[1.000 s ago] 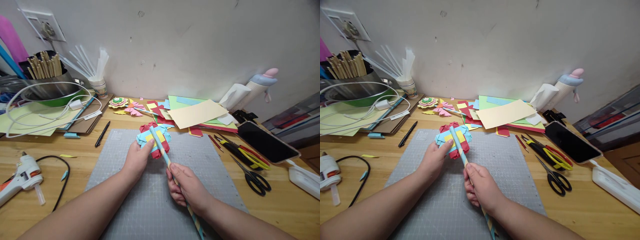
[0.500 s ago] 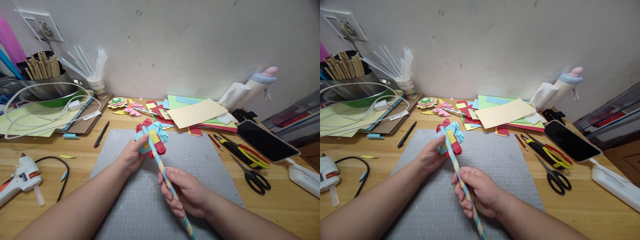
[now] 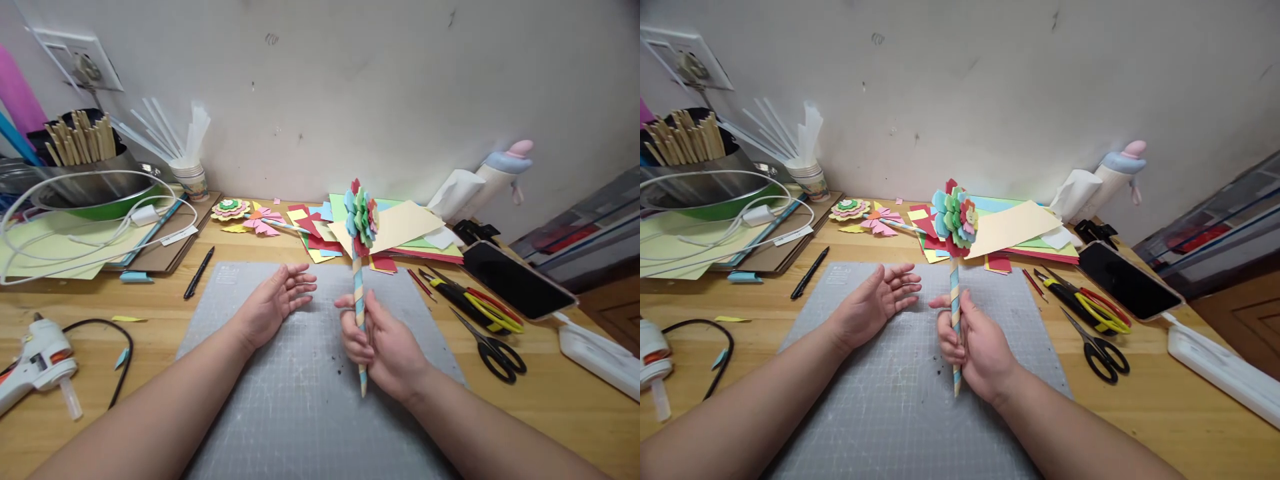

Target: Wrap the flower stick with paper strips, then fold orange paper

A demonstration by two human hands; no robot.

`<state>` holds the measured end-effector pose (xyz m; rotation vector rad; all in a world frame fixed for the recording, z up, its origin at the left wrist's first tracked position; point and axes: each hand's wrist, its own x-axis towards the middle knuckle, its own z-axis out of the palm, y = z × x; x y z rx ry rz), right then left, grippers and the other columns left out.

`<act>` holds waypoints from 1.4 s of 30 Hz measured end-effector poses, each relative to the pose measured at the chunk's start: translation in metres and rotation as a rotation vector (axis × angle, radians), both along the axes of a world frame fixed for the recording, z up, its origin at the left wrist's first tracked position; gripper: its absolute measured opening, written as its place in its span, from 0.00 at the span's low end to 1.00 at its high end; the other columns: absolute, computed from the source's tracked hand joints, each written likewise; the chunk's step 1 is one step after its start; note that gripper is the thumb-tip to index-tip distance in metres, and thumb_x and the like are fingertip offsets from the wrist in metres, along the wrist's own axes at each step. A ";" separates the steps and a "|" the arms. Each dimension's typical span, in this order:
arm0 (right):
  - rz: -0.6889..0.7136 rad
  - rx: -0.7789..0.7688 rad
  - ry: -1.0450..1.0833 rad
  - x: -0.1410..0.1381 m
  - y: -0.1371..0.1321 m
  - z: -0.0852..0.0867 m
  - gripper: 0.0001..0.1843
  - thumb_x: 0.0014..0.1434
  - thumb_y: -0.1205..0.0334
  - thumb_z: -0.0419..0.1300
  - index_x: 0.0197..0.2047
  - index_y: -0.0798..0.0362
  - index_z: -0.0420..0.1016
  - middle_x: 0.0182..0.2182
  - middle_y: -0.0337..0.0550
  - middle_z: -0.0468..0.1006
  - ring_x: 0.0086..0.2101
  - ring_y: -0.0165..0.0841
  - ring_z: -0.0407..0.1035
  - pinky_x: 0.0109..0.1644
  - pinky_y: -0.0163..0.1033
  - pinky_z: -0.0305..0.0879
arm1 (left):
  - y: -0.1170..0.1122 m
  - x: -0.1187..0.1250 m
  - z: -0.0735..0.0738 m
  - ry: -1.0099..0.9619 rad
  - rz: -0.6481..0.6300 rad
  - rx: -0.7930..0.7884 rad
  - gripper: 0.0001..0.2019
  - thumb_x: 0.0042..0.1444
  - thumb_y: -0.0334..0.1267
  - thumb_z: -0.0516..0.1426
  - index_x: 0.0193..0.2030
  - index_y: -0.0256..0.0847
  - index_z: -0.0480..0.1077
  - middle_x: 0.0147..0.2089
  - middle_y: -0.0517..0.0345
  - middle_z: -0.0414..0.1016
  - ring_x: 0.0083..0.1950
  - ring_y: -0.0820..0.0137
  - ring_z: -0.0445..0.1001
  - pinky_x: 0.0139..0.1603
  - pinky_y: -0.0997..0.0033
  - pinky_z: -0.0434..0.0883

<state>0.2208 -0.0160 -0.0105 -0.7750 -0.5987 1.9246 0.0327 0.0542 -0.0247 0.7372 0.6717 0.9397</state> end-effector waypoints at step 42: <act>0.230 -0.218 -0.061 -0.020 -0.018 -0.012 0.19 0.63 0.43 0.51 0.31 0.49 0.55 0.16 0.25 0.50 0.14 0.19 0.35 0.16 0.25 0.31 | -0.012 0.008 -0.003 0.161 -0.159 -0.029 0.17 0.45 0.43 0.67 0.38 0.32 0.76 0.35 0.48 0.78 0.34 0.70 0.76 0.39 0.71 0.71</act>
